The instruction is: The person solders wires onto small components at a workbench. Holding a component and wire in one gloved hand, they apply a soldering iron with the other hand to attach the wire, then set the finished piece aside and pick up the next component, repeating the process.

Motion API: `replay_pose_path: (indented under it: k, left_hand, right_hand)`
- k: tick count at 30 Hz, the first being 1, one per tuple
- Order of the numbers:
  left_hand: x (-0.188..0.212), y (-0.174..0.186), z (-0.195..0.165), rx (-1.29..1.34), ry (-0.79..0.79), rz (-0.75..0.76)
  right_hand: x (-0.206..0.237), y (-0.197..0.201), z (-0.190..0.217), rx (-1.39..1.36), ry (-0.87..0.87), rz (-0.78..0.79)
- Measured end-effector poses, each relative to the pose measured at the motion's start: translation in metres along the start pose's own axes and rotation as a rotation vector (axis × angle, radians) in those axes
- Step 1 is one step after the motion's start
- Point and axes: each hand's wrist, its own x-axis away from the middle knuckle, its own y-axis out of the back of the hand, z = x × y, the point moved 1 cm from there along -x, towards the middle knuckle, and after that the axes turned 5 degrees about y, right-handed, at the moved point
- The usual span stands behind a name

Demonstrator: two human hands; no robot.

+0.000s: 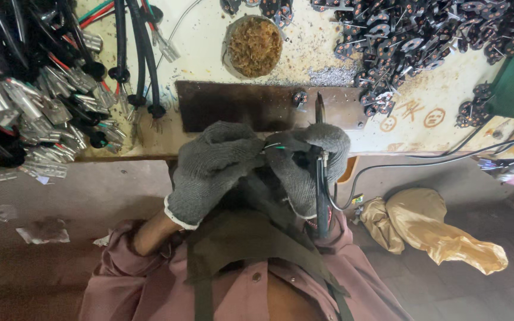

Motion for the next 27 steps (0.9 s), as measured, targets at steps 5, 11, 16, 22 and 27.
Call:
replay_pose_path:
  k: [5,11,16,22,27]
  left_hand:
    - [0.000,0.003,-0.003,-0.106,0.087,-0.015]
    - [0.003,-0.003,0.004,-0.442,-0.024,0.056]
    - [0.013,-0.013,0.006,-0.076,-0.012,-0.176]
    - [0.007,-0.012,0.010,-0.075,-0.032,-0.047]
    - [0.001,-0.002,0.006,0.055,0.155,-0.028]
  right_hand:
    - [-0.008,-0.004,-0.016,-0.169,-0.124,0.007]
    - [0.019,-0.018,-0.051,-0.583,-0.140,-0.117]
    - [0.022,-0.023,-0.056,-0.229,-0.278,0.004]
    - [0.029,-0.019,-0.019,-0.125,-0.232,-0.095]
    - [0.007,-0.019,-0.016,-0.429,-0.013,-0.066]
